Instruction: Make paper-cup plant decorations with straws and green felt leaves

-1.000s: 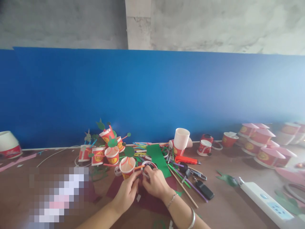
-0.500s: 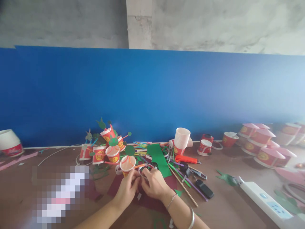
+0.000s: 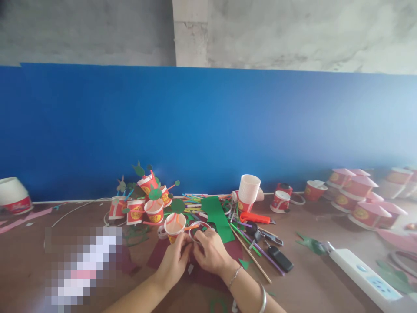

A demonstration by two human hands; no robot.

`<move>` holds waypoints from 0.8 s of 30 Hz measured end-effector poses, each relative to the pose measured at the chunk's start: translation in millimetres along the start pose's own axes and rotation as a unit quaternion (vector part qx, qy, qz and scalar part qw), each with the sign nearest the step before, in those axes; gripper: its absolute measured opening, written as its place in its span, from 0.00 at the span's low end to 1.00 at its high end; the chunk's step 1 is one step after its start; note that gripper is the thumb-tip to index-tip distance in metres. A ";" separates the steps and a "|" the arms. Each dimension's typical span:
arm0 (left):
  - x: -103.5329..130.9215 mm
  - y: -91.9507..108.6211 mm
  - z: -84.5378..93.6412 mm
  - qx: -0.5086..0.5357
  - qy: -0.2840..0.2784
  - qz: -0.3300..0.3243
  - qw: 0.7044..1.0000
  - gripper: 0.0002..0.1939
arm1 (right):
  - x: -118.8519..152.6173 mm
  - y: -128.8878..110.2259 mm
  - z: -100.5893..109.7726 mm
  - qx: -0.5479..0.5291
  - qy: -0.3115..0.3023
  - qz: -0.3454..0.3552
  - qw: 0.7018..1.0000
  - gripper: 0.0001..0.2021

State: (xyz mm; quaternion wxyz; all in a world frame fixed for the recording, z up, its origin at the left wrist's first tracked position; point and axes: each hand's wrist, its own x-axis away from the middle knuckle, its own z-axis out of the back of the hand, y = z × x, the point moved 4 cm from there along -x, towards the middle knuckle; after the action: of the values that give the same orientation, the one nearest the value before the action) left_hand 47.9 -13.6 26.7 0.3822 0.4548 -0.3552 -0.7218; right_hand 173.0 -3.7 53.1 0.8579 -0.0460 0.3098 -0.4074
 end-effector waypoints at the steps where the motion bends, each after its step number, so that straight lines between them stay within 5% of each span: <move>1: 0.1 -0.2 -0.1 0.003 0.000 -0.001 1.000 0.06 | 0.1 -0.4 0.2 0.000 -0.001 0.006 1.000 0.04; 10: 2.0 1.2 5.6 -0.098 0.007 -0.010 0.995 0.06 | 1.0 -1.3 -1.3 -0.099 0.021 -0.037 0.994 0.05; 17: 2.5 6.6 7.2 -0.185 0.019 -0.046 0.981 0.07 | -1.6 2.4 -9.6 -0.305 0.023 -0.122 0.944 0.05; 24: 7.6 11.7 10.5 -0.120 0.075 -0.063 0.988 0.06 | -3.5 4.9 -9.5 -0.297 -0.005 -0.149 0.943 0.06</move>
State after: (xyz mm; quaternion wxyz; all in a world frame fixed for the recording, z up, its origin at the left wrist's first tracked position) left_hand 38.5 -23.9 37.4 0.4133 0.4796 -0.2074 -0.7458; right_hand 169.2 3.7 45.5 0.7361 -0.3466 0.4019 -0.4201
